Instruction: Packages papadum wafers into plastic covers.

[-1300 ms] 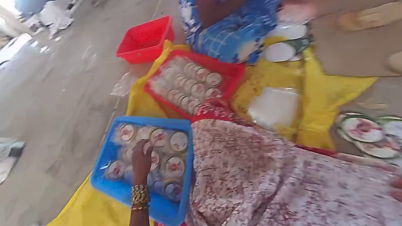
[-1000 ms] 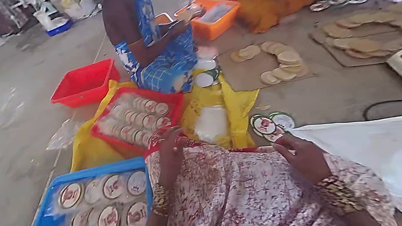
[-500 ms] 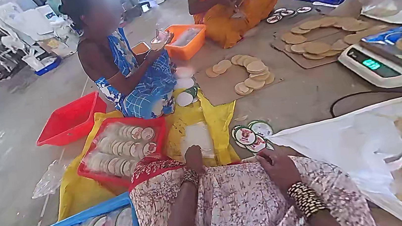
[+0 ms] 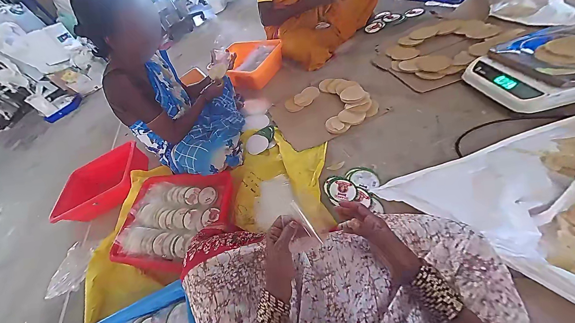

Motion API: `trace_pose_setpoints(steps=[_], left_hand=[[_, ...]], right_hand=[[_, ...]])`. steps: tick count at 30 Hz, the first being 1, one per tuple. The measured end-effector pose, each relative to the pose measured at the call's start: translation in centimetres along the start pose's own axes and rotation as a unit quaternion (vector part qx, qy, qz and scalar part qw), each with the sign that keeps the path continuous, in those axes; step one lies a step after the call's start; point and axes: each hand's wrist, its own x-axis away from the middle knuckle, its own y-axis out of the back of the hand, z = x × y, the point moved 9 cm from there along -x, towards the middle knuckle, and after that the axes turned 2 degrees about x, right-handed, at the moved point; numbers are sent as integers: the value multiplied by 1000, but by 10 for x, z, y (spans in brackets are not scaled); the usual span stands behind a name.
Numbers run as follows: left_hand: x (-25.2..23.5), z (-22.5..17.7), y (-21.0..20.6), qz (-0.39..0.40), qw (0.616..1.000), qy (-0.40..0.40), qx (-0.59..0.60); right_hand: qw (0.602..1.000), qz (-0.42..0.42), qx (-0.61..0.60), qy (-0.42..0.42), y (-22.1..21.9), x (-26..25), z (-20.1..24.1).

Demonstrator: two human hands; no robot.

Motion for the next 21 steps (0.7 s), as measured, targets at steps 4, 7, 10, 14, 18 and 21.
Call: trace_pose_setpoints(steps=[4, 7, 10, 14, 18, 21], left_hand=[[21, -6, -31, 106, 993, 23, 52], [29, -7, -35, 155, 987, 32, 41], [36, -7, -30, 168, 985, 34, 26], [54, 4, -37, 221, 973, 61, -23], [56, 2, -29, 138, 989, 46, -26], [48, -9, -31, 190, 980, -5, -58]], right_hand=[[995, 56, -63, -46, -36, 12, 30], [987, 60, -127, -80, -39, 19, 43], [992, 17, -121, -19, -28, 24, 60], [996, -67, -39, 42, -17, 33, 74], [992, -54, 57, 100, -24, 42, 80], [973, 12, 134, 189, -35, 50, 92]])
